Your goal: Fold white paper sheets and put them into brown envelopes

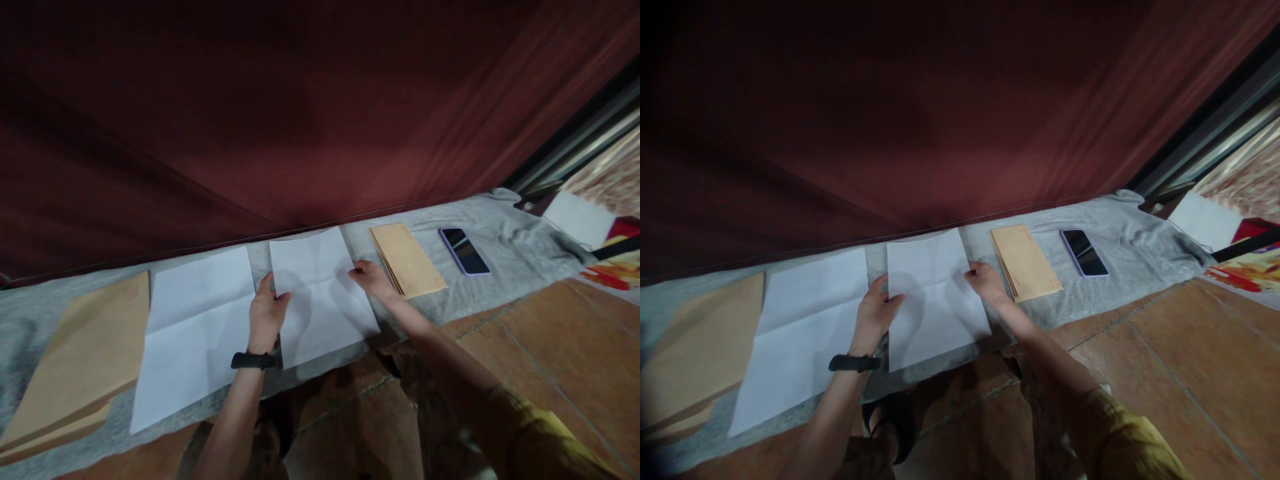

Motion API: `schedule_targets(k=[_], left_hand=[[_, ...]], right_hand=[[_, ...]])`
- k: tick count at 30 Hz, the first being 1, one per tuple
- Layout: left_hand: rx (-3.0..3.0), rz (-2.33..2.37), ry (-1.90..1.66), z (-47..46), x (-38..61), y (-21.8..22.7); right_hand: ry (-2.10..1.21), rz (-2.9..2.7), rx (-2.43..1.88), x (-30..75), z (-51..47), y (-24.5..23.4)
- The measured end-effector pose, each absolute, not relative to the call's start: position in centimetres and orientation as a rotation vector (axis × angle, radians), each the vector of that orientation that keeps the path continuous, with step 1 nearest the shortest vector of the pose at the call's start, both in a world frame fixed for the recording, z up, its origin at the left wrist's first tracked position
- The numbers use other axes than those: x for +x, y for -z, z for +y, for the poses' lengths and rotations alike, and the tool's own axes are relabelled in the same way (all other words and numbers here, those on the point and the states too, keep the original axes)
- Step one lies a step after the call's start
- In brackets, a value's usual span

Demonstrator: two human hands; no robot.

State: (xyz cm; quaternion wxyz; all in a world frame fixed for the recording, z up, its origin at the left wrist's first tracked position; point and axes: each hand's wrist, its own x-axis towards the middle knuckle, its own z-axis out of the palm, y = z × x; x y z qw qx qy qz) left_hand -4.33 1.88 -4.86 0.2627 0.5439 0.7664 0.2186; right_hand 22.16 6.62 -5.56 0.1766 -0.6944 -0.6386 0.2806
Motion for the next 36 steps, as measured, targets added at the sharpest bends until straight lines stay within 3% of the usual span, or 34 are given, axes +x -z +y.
schedule_targets(k=[8, 12, 16, 22, 36], left_hand=[[1.603, 2.265, -0.329, -0.2, -3.1, 2.4], [1.919, 2.308, -0.422, -1.2, -2.3, 2.0], [2.218, 1.947, -0.593, -1.4, -0.6, 3.5], [2.429, 1.625, -0.482, -2.5, 2.2, 6.3], [2.464, 1.652, -0.478, -3.4, 0.9, 7.5]], right_hand=[[-0.65, -1.849, -2.041, 22.0, 5.9, 5.4], [-0.429, -1.943, -2.109, 22.1, 5.0, 4.5], [-0.388, -2.082, -1.828, 21.3, 4.2, 3.9], [-0.509, -2.368, -1.258, 18.1, 1.8, 6.2], [-0.231, -2.497, -1.305, 18.5, -0.2, 8.4]])
